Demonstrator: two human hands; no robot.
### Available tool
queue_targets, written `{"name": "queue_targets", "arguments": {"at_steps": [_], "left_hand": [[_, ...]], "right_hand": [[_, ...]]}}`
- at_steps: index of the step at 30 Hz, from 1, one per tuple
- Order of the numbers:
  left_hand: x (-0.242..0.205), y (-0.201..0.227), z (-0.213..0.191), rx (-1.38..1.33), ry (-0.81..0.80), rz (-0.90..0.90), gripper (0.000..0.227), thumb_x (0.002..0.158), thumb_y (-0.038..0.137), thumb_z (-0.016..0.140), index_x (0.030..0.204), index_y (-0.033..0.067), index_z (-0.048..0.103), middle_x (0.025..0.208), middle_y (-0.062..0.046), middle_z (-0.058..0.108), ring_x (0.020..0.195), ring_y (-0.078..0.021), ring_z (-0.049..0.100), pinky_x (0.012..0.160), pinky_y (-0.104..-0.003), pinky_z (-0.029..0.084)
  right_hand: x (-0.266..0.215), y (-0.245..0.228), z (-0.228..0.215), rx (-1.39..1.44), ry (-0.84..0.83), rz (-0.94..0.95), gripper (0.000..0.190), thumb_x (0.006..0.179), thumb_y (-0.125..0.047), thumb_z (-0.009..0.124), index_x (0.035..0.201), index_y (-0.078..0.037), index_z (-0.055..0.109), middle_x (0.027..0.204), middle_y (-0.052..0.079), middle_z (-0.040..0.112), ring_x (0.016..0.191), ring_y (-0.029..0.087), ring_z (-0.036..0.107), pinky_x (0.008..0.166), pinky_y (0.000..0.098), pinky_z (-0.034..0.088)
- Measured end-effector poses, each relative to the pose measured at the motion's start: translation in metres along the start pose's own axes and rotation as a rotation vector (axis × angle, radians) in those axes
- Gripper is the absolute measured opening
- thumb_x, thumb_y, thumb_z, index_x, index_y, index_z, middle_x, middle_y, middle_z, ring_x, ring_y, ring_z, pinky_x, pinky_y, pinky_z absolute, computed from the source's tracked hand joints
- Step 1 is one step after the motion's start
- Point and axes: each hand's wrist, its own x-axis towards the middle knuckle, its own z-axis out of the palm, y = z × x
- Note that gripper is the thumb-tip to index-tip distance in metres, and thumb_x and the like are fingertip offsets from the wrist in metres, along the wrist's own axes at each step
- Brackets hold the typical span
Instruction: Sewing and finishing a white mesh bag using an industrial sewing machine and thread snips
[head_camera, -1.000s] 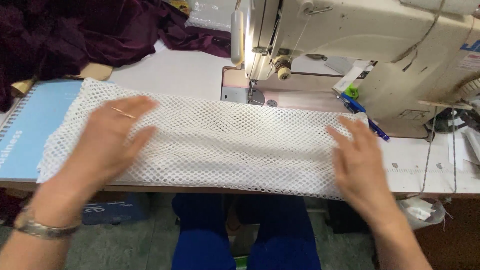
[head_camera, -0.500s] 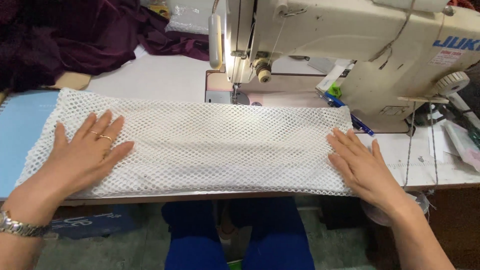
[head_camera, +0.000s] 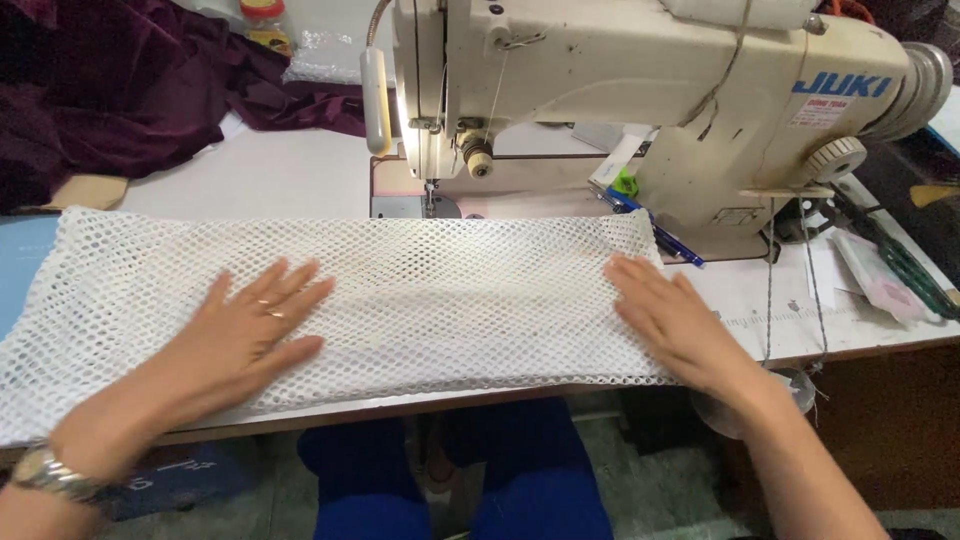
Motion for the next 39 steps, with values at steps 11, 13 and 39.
{"name": "queue_targets", "arguments": {"at_steps": [11, 13, 39], "left_hand": [[-0.098, -0.092, 0.03, 0.477, 0.643, 0.367, 0.074, 0.063, 0.057, 0.073, 0.124, 0.0188, 0.055, 0.129, -0.004, 0.059, 0.11, -0.0234, 0.061, 0.093, -0.041, 0.051], [-0.114, -0.105, 0.039, 0.481, 0.614, 0.41, 0.079, 0.065, 0.045, 0.073, 0.134, 0.0163, 0.047, 0.129, -0.004, 0.058, 0.111, -0.0235, 0.061, 0.099, -0.042, 0.05], [-0.039, -0.165, -0.034, -0.252, 0.487, -0.561, 0.033, 0.078, 0.041, 0.075, 0.097, 0.0146, 0.08, 0.051, -0.008, 0.039, 0.052, -0.0211, 0.038, 0.053, -0.034, 0.023]], "right_hand": [[-0.043, 0.022, 0.013, -0.268, 0.361, -0.745, 0.067, 0.074, -0.034, 0.076, 0.134, -0.016, 0.05, 0.143, 0.005, 0.051, 0.133, 0.025, 0.049, 0.114, 0.045, 0.034], [-0.045, 0.034, 0.017, -0.179, 0.376, -0.71, 0.051, 0.079, -0.015, 0.068, 0.128, -0.012, 0.055, 0.137, 0.005, 0.056, 0.125, 0.025, 0.056, 0.112, 0.0416, 0.04], [0.025, -0.013, -0.051, 0.77, 0.116, 0.602, 0.04, 0.084, -0.011, 0.068, 0.122, 0.0, 0.061, 0.102, 0.016, 0.064, 0.08, 0.027, 0.06, 0.067, 0.036, 0.045]]}}
